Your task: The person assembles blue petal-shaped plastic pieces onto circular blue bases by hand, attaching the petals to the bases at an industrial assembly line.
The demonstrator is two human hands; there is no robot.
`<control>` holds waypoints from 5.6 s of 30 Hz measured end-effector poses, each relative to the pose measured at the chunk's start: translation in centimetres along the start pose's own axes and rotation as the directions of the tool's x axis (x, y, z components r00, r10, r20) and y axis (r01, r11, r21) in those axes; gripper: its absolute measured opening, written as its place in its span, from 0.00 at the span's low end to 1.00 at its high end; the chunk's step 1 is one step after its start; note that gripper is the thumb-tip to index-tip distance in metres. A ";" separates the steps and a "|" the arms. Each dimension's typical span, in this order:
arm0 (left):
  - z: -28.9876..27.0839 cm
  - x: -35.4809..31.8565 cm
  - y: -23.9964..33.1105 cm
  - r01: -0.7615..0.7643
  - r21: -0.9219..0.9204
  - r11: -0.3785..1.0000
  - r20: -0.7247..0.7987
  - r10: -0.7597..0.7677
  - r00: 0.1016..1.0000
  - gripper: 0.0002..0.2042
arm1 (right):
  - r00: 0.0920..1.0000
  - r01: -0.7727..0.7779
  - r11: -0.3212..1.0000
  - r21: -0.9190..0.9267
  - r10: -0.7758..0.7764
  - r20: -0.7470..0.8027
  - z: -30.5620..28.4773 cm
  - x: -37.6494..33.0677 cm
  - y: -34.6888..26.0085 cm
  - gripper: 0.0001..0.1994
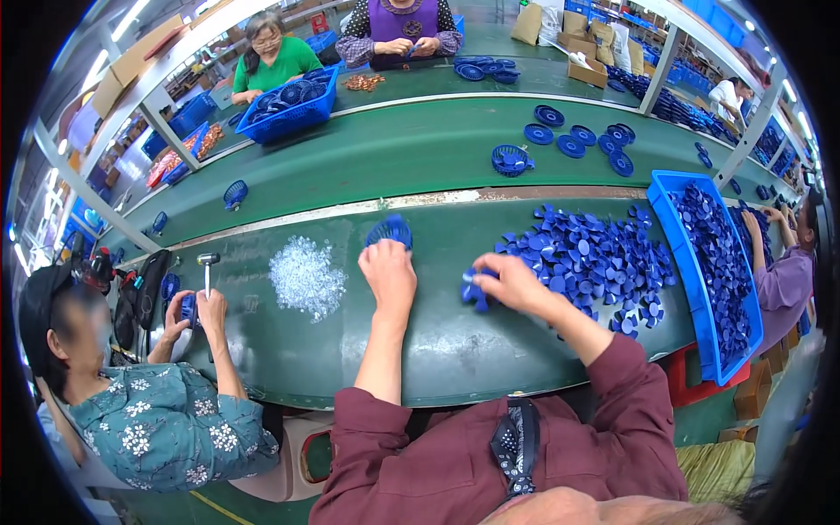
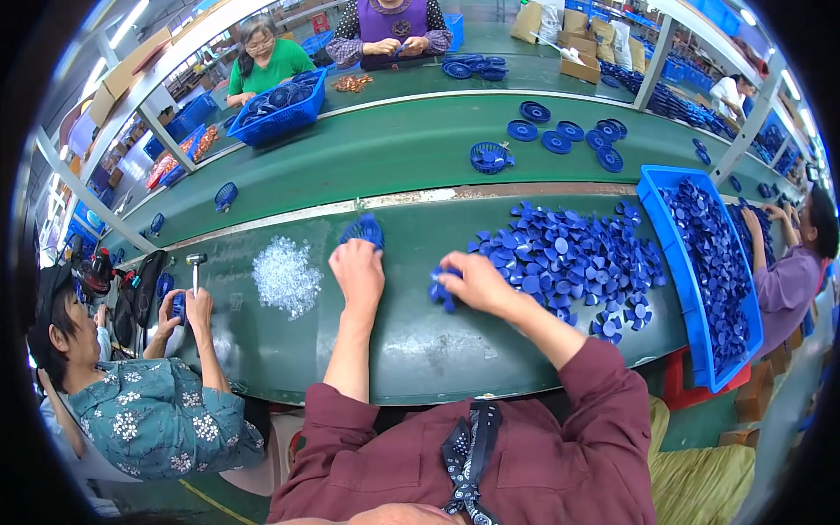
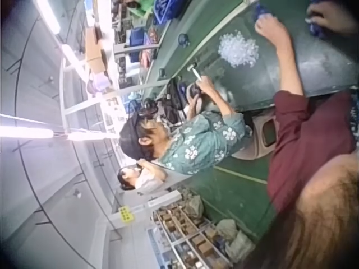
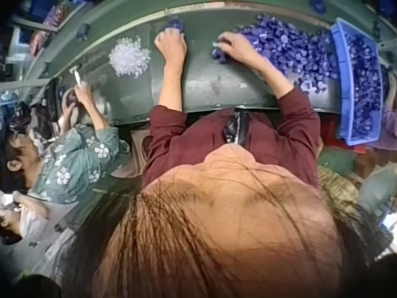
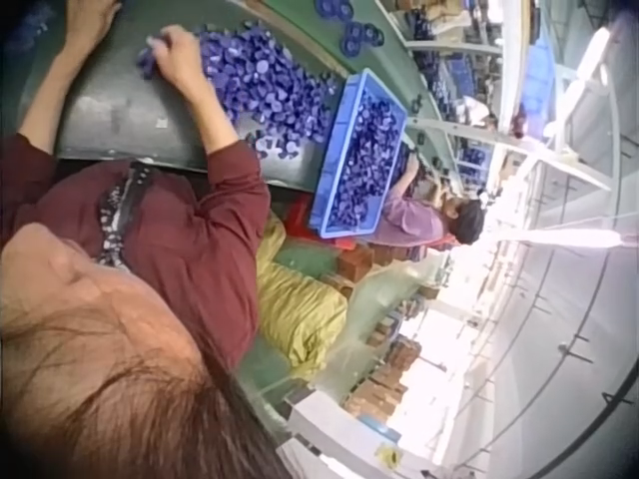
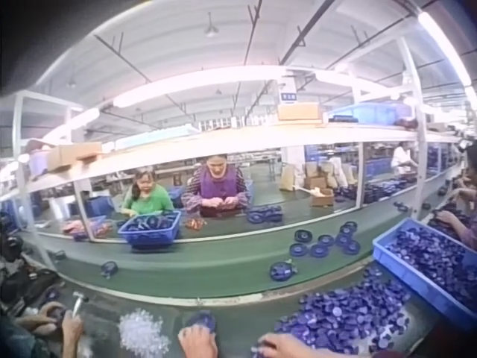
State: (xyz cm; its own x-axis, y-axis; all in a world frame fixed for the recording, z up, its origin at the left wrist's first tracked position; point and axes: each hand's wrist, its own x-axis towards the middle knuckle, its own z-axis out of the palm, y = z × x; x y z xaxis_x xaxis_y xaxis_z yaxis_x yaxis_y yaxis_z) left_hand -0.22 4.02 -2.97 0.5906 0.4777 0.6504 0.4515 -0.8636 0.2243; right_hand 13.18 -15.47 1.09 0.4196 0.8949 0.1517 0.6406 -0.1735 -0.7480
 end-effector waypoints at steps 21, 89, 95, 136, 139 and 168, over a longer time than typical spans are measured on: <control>-0.1 0.1 3.8 -0.070 -0.132 0.989 0.208 0.097 0.973 0.14 | 0.992 0.119 0.919 -0.376 -0.091 0.090 3.2 -6.1 -1.3 0.13; 1.1 -2.2 7.0 0.666 -0.725 0.174 0.671 -0.038 0.740 0.10 | 0.956 -0.289 0.663 -0.691 0.164 -0.243 -6.4 1.2 6.8 0.14; 0.3 -2.2 7.2 0.677 -0.705 0.211 0.689 -0.022 0.725 0.10 | 0.961 -0.235 0.788 -0.569 0.102 -0.256 -6.4 0.8 6.2 0.13; 1.5 -3.7 6.9 0.594 -0.684 0.423 0.607 -0.122 0.785 0.08 | 0.889 0.049 0.830 0.555 0.216 -0.403 7.8 0.0 3.0 0.18; 1.1 -3.5 7.6 0.653 -0.688 0.318 0.642 -0.152 0.751 0.09 | 0.893 0.028 0.818 0.574 0.238 -0.383 7.3 -0.3 2.9 0.18; 1.1 -3.9 8.1 0.685 -0.669 0.289 0.653 -0.211 0.727 0.12 | 0.885 0.009 0.741 0.672 0.307 -0.351 7.6 -0.3 2.6 0.13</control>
State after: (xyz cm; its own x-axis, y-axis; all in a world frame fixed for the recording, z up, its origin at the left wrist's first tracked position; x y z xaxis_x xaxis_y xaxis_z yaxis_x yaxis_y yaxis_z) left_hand 1.87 -4.61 -4.45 0.7709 0.6352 -0.0480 0.0870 -0.0304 0.9957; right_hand 9.78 -13.07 -5.83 0.7935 0.5943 0.1310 0.0464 0.1555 -0.9867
